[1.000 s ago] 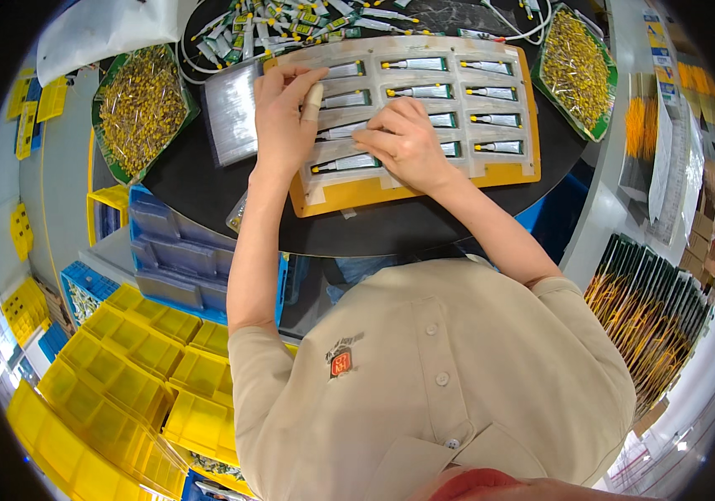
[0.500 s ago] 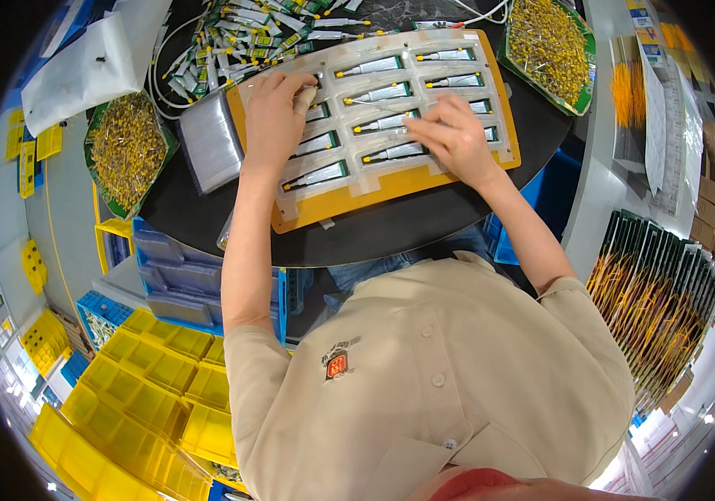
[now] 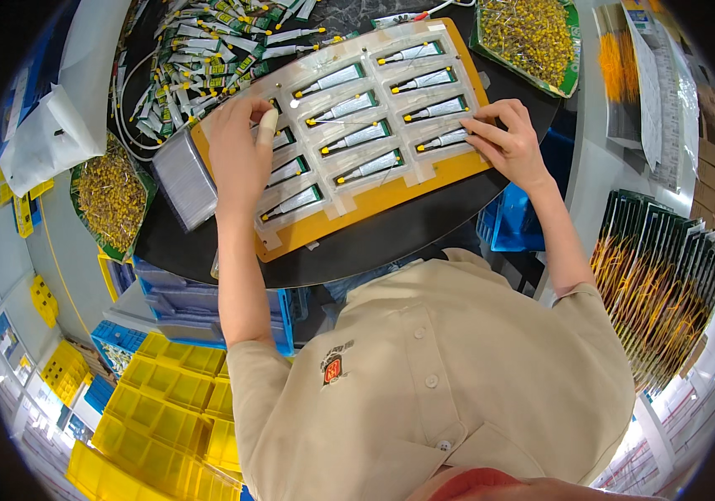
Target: The person places small yellow components into a yellow tray with multiple slots, then covers the tray with a clear plastic sheet. The person repeats this cycle several times, handling the components and tray by hand.
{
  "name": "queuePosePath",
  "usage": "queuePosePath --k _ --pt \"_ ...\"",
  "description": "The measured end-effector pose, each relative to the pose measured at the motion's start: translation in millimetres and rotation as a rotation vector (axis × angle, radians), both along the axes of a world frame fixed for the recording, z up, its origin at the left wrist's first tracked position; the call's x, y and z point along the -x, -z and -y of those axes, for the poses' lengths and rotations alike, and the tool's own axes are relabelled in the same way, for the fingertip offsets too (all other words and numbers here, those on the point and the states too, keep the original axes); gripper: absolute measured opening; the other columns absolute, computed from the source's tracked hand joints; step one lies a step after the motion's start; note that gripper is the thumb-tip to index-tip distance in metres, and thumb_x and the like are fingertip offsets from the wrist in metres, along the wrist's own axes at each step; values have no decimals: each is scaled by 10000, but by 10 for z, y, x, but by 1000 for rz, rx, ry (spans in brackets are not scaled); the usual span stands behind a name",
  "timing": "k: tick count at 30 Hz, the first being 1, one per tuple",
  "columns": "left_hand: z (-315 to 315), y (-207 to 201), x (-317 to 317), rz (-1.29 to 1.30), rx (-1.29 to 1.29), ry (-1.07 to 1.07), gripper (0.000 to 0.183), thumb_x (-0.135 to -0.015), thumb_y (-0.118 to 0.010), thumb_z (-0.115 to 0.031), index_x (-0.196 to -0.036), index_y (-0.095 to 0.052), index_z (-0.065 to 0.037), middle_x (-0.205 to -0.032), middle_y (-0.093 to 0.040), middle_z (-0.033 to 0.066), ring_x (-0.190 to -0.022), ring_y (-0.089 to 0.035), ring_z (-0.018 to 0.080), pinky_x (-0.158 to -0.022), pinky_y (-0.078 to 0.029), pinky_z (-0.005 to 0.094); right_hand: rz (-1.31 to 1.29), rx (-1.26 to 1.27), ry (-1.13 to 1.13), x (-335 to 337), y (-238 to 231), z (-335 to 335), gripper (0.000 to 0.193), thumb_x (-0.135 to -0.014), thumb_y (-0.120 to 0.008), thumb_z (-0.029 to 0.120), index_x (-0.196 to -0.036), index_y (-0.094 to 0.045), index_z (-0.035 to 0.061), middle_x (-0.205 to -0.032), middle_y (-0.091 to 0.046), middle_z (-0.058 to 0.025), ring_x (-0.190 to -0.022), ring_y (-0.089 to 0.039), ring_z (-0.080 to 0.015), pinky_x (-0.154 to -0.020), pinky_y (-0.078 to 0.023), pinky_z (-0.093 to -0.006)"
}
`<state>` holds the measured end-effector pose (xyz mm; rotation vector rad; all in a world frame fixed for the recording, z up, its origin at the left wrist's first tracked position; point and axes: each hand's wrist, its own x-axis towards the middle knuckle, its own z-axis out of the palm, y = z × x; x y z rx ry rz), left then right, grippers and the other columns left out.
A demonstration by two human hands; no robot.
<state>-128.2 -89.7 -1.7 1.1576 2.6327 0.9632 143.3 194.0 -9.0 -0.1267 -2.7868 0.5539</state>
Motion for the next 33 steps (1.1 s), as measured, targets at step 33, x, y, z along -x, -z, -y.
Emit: queuePosePath --k 33 --pt "220 110 -1272 -129 115 260 481 -839 -740 -246 -1311 -646 -249 -1494 -414 135 -1378 -344 375 -1117 -263 520 -93 -267 -97 1409 196 1074 111 -799 -738 153 -863 -652 123 -921 -589 -23 -966 -547 -250 -876 -393 -399"
